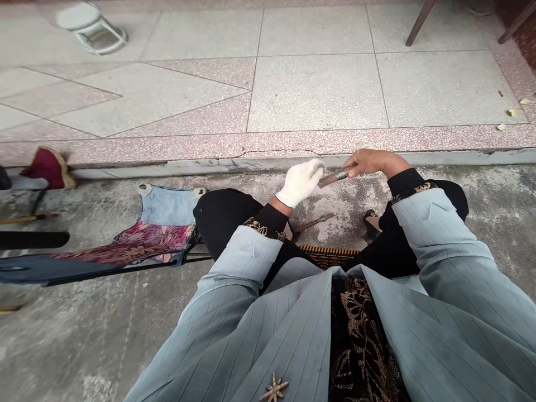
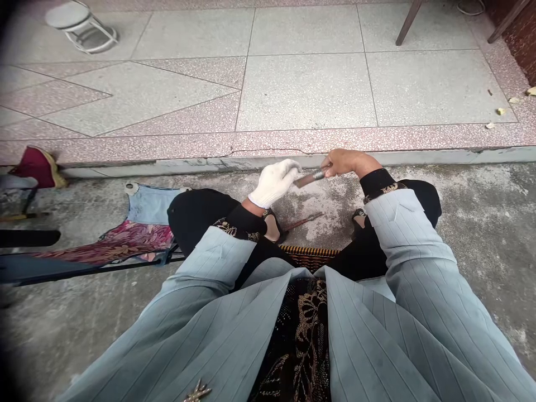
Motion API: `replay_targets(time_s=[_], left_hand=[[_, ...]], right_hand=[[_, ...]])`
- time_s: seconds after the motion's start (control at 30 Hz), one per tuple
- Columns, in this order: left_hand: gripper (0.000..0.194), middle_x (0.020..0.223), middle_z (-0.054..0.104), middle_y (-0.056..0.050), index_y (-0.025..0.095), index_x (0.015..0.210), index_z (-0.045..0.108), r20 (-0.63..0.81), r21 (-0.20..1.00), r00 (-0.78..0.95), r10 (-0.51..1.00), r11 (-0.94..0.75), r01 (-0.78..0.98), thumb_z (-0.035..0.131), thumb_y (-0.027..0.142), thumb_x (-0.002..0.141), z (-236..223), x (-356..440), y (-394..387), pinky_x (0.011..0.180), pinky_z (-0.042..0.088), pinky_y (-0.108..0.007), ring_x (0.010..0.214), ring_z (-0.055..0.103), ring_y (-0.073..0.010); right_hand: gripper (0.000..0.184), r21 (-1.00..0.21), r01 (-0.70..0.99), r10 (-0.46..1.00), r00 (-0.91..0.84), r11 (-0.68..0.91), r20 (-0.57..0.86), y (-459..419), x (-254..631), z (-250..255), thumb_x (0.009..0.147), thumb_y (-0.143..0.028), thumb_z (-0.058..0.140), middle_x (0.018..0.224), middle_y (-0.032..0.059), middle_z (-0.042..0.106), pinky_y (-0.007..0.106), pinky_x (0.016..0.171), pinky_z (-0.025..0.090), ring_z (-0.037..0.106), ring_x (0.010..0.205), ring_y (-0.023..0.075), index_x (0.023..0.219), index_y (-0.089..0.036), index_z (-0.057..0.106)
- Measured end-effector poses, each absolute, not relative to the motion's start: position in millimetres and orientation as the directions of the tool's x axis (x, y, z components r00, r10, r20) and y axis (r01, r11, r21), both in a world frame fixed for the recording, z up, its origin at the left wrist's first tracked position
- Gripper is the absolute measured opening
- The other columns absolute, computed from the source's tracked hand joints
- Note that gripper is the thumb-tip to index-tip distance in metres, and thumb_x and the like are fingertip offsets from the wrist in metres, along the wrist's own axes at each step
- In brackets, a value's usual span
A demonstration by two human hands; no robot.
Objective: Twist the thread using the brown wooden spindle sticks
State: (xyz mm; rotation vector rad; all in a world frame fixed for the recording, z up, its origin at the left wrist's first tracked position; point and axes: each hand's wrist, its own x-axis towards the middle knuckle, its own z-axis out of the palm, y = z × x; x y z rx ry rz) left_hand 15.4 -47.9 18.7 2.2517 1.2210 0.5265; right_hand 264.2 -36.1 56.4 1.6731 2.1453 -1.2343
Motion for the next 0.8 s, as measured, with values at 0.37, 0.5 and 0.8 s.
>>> replay_targets(time_s=[0.37, 0.5, 0.8], left_hand=[[0.033, 0.06, 0.047, 0.005, 0.016, 0.097, 0.064, -0.114, 0.933, 0.54, 0.834, 0.276, -0.23, 0.068, 0.045, 0.082, -2.8, 26.3, -53.5, 0.04, 0.023, -0.02, 0.042, 0.031, -0.004], [0.026, 0.059, 0.047, 0.006, 0.016, 0.097, 0.064, -0.141, 0.919, 0.454, 0.88, 0.286, -0.27, 0.067, 0.037, 0.082, -10.5, 29.1, -56.5, 0.038, 0.022, -0.019, 0.041, 0.031, -0.0035], [0.012, 0.067, 0.059, 0.001, 0.015, 0.087, 0.066, 0.02, 0.999, 0.448, 0.894, -0.035, 0.025, 0.057, 0.022, 0.082, 1.4, 36.2, -68.6, 0.053, 0.039, -0.021, 0.053, 0.047, -0.0068]], right_hand=[[0.05, -0.99, 0.087, 0.977, -0.174, -0.111, -0.125, -46.2, 268.7, 82.9, 0.085, -0.053, 0.069, 0.08, 0.0026, 0.065, 0.024, 0.063, 0.051, 0.059, 0.068, 0.0121, 0.119, -0.017, 0.063], [0.038, -0.979, 0.038, 0.979, 0.042, -0.202, -0.201, -38.0, 269.8, 74.6, 0.092, -0.045, 0.063, 0.076, 0.0019, 0.063, 0.022, 0.06, 0.053, 0.06, 0.066, 0.0118, 0.117, -0.017, 0.061], [0.025, -0.955, 0.131, 0.934, 0.28, -0.265, -0.221, -26.1, 271.1, 51.5, 0.088, -0.032, 0.068, 0.071, 0.0023, 0.06, 0.022, 0.053, 0.046, 0.053, 0.056, 0.0099, 0.105, -0.014, 0.067]])
